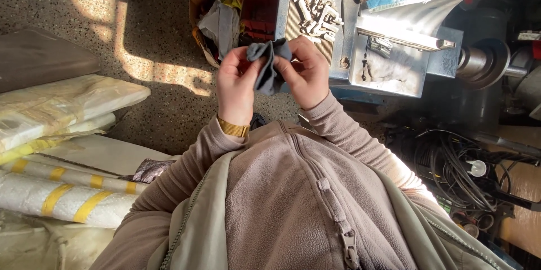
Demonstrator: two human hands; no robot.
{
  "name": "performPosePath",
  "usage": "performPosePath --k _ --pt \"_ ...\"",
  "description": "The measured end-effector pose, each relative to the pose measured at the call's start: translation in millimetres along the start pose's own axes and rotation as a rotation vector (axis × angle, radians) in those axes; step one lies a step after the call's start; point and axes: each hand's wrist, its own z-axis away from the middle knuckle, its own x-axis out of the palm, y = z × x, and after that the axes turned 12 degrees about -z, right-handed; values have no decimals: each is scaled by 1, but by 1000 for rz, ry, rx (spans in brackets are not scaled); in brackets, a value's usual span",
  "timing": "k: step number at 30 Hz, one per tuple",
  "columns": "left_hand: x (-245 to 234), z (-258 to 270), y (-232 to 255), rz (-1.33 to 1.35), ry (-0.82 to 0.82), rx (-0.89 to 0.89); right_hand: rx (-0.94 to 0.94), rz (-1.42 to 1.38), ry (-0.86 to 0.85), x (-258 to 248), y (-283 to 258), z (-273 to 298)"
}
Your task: The person wipes small metal pins with a cloth, taking them from a container and placing them onto a metal machine surface.
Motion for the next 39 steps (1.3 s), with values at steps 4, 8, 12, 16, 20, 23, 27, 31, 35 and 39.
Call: performPosePath --k 4,8,12,16,20,23,27,31,35,39 --pt "4 4 2 -104 -19 41 21 -27 44 -5 2 -2" --pt "6 -2 10 4 22 1 -7 29 0 0 -13 -4" --pt "17 4 12 -3 -2 -16 52 14 44 -15 2 0" --pt "22 -2 11 26 3 -9 46 10 38 -13 -15 -5" --pt "29 1 8 -21 -13 11 78 8 66 -27 0 -1" --pt "38 6 11 -115 -22 76 96 -20 109 -34 -1 -1" --pt "41 -2 14 -96 1 90 70 4 81 -38 -16 -6" --pt "59 6 9 -119 -14 98 130 -55 152 -60 3 -3" --pt "75 2 9 -57 6 51 176 -116 130 -73 -13 -9" --pt "87 8 12 -29 -8 -20 157 -82 152 -86 -16 -8"
